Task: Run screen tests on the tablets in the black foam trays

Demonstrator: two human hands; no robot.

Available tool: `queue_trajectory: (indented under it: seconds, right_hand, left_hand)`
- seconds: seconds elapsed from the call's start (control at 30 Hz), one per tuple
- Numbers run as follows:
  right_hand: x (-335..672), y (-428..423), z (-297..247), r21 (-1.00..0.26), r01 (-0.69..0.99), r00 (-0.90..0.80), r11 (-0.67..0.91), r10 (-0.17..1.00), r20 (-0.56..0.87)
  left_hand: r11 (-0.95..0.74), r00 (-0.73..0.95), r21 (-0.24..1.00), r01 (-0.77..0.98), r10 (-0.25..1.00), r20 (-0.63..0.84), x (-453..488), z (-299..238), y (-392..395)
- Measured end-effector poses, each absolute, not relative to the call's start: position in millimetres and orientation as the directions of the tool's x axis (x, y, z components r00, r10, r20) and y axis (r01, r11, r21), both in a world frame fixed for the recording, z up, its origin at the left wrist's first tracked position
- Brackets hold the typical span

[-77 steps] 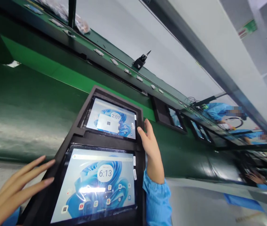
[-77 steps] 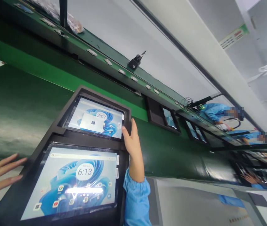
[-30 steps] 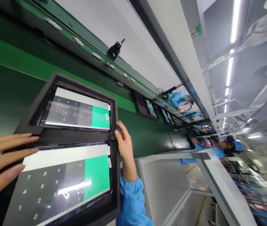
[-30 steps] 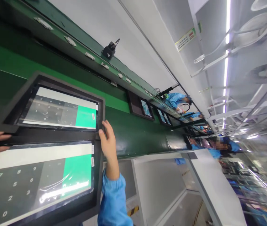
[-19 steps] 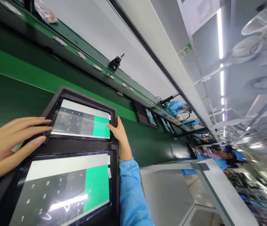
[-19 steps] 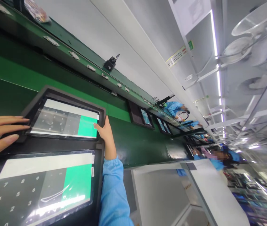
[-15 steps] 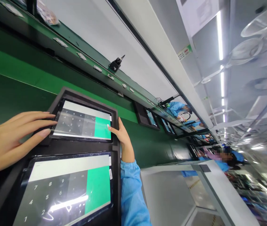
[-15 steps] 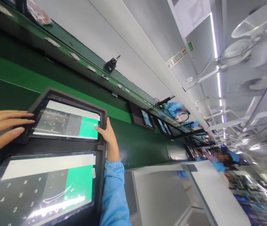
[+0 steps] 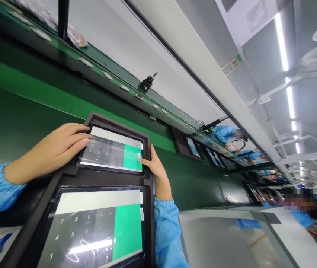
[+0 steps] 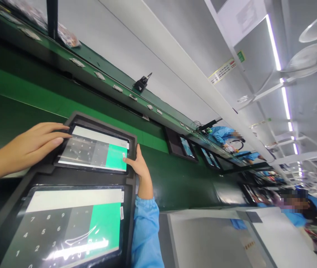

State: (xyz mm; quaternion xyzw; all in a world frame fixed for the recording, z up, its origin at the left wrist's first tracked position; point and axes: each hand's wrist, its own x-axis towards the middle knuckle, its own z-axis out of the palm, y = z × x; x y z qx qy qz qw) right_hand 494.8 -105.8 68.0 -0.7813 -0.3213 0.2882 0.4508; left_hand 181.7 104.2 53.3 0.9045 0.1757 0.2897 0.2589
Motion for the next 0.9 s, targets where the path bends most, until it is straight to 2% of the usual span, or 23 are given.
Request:
queue_trajectory:
  seconds: [0.17,0.33,0.4,0.47,0.53,0.6,0.73,0.9]
  right_hand:
    - [500,-106,63,-0.887,0.268,0.627,-0.376,0.767,-0.136]
    - [489,-98,71,-0.841,0.451,0.648,-0.301,0.758,0.077]
    - [480,-94,79,-0.789,0.565,0.568,-0.241,0.807,0.161]
    - [471,-91,86,-0.689,0.706,0.413,-0.165,0.885,0.212]
    - [462,-86,91,-0.562,0.823,0.235,-0.085,0.951,0.201]
    - [455,-82,92,-0.472,0.88,0.132,-0.05,0.981,0.143]
    - [449,-74,89,-0.376,0.921,0.125,-0.106,0.992,0.028]
    - [449,-74,86,-0.316,0.941,0.132,-0.124,0.991,0.005]
  left_hand:
    - [-0.815,0.8,0.55,0.183,0.448,0.398,192,56,109]
    - [-0.822,0.82,0.536,0.191,0.434,0.373,202,43,112]
    - [-0.813,0.822,0.55,0.191,0.439,0.363,203,37,113]
    - [-0.807,0.821,0.56,0.189,0.443,0.361,204,33,113]
    - [-0.805,0.816,0.562,0.191,0.448,0.365,204,31,112]
    - [-0.805,0.815,0.562,0.19,0.448,0.368,204,31,112]
    - [-0.8,0.814,0.568,0.193,0.454,0.363,205,29,112]
    - [-0.795,0.803,0.574,0.193,0.465,0.374,206,27,111]
